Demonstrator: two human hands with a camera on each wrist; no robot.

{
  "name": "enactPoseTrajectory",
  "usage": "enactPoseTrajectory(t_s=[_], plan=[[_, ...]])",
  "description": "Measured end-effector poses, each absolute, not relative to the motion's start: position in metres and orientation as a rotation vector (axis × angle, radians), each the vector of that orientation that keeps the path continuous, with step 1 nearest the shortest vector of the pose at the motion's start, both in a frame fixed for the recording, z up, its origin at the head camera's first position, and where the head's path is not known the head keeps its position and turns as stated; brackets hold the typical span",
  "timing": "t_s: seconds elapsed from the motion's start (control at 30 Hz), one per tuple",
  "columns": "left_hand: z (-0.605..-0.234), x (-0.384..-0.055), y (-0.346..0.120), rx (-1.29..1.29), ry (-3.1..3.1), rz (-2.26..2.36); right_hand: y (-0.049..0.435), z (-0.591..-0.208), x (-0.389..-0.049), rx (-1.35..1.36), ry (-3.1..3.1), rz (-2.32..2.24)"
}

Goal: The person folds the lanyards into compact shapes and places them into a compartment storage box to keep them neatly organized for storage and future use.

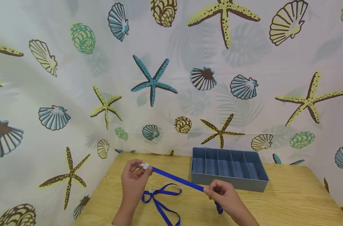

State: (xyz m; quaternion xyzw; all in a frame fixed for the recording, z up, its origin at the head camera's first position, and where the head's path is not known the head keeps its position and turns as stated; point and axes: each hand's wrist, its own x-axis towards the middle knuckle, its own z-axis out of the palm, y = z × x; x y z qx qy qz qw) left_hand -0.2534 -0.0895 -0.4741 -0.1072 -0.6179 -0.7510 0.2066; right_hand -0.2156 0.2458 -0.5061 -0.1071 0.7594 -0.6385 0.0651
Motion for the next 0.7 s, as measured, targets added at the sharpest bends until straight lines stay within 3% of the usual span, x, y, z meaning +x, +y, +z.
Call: enactPoseTrajectory(t_s=[0.7], plan=[[-0.474, -0.257, -0.105, -0.247, -1.652, -2.017, 0.3, -0.507, -0.209, -0.581, 2.154, -1.848]])
